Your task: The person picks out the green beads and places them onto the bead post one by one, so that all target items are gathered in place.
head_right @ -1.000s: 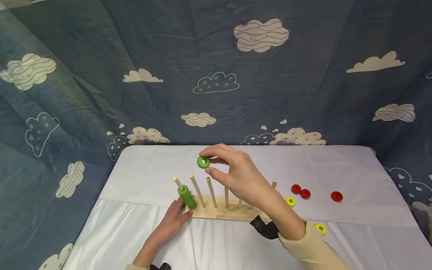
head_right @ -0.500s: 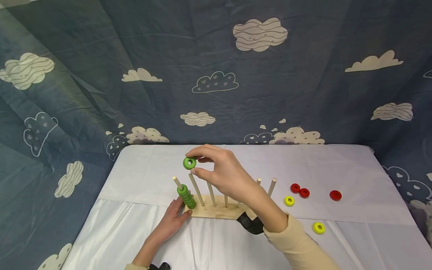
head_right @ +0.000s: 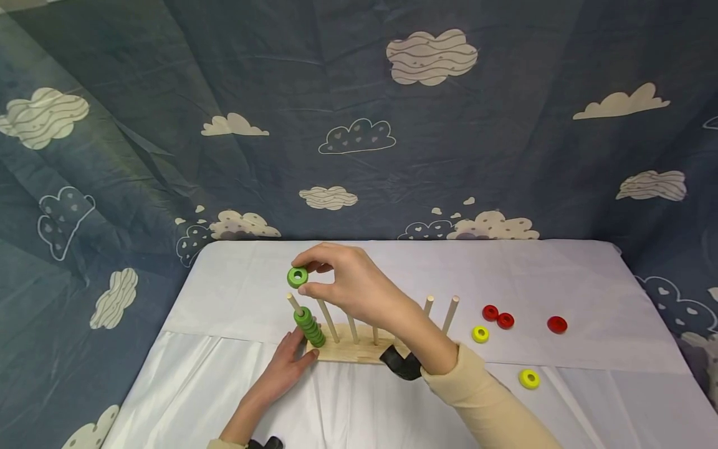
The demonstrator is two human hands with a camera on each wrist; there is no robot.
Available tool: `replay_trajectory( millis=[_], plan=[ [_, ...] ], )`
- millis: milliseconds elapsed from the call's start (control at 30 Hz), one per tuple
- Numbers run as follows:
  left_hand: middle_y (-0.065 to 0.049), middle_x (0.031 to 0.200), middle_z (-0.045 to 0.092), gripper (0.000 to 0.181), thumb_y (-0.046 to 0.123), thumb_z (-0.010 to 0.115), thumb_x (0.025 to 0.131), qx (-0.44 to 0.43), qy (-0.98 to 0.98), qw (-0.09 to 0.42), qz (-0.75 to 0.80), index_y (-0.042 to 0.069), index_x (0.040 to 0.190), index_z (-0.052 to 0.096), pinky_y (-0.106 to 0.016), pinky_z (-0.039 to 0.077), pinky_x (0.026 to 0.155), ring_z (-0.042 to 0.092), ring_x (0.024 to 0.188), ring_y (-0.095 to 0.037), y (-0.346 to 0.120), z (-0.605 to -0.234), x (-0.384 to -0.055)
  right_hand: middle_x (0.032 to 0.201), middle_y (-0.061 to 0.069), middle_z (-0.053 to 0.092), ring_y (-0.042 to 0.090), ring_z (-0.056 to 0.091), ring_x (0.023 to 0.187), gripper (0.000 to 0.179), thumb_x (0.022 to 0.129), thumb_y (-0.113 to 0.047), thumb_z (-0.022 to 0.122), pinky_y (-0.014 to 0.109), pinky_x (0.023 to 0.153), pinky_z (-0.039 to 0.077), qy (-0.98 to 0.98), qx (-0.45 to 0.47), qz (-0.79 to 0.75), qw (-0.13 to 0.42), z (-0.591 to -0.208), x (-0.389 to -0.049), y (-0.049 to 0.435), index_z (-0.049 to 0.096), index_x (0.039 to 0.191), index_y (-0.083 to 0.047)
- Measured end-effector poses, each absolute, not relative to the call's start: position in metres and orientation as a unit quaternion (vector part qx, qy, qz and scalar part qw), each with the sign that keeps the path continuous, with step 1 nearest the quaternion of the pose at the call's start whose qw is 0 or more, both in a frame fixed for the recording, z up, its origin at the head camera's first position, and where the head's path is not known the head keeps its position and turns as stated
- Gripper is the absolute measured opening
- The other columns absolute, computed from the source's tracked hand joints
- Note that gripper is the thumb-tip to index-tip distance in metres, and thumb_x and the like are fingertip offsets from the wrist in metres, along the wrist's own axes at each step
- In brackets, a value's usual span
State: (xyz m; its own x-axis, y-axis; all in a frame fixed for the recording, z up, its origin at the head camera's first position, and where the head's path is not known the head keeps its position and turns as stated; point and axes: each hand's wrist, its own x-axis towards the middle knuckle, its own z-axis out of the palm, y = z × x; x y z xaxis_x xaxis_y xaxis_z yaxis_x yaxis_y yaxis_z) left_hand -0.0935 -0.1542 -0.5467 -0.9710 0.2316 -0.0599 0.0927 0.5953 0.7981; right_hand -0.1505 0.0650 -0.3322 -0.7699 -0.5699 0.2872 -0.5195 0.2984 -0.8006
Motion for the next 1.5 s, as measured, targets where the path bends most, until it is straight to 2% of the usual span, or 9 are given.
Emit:
replay_trajectory(
  millis=[533,767,900,1133,1500],
  plan=[
    [-0.011,0.159,0.027,0.065,0.024,0.057,0.098,0.096,0.883,0.09,0.45,0.01,0.155,0.029,-0.052,0.006,0.118,0.023,0.146,-0.026,-0.155,-0.545,-0.093,0.102,-0.018,0.066,0.002,0.059,0.097,0.03,0.085,-0.015,0.079,0.026,0.086,0.05,0.823,-0.373,-0.421,0.084,-0.331,-0.152,0.052,0.07,0.113,-0.018],
    [-0.009,0.16,0.026,0.065,0.024,0.057,0.098,0.098,0.884,0.087,0.449,0.013,0.156,0.029,-0.053,0.006,0.118,0.023,0.146,-0.025,-0.156,-0.546,-0.094,0.101,-0.015,0.066,0.004,0.059,0.097,0.028,0.085,-0.013,0.079,0.029,0.082,0.051,0.825,-0.388,-0.401,0.086,-0.332,-0.153,0.049,0.071,0.112,-0.017],
    [-0.008,0.16,0.026,0.065,0.023,0.058,0.098,0.1,0.884,0.084,0.45,0.014,0.156,0.029,-0.053,0.006,0.118,0.024,0.146,-0.024,-0.156,-0.547,-0.094,0.101,-0.017,0.066,0.002,0.058,0.096,0.028,0.085,-0.015,0.079,0.026,0.081,0.051,0.836,-0.384,-0.381,0.088,-0.333,-0.154,0.048,0.071,0.111,-0.02],
    [-0.01,0.159,0.027,0.064,0.022,0.059,0.097,0.101,0.884,0.08,0.449,0.013,0.154,0.032,-0.053,0.007,0.118,0.023,0.146,-0.024,-0.156,-0.548,-0.093,0.101,-0.018,0.065,0.0,0.058,0.096,0.027,0.085,-0.016,0.079,0.025,0.083,0.049,0.844,-0.379,-0.367,0.099,-0.337,-0.154,0.046,0.072,0.11,-0.023],
    [-0.01,0.159,0.027,0.066,0.023,0.059,0.097,0.101,0.881,0.08,0.455,0.013,0.155,0.03,-0.053,0.006,0.118,0.023,0.146,-0.024,-0.156,-0.548,-0.094,0.103,-0.017,0.066,0.001,0.058,0.098,0.026,0.087,-0.017,0.077,0.025,0.084,0.049,0.847,-0.374,-0.364,0.104,-0.338,-0.155,0.046,0.071,0.111,-0.023]
  ],
)
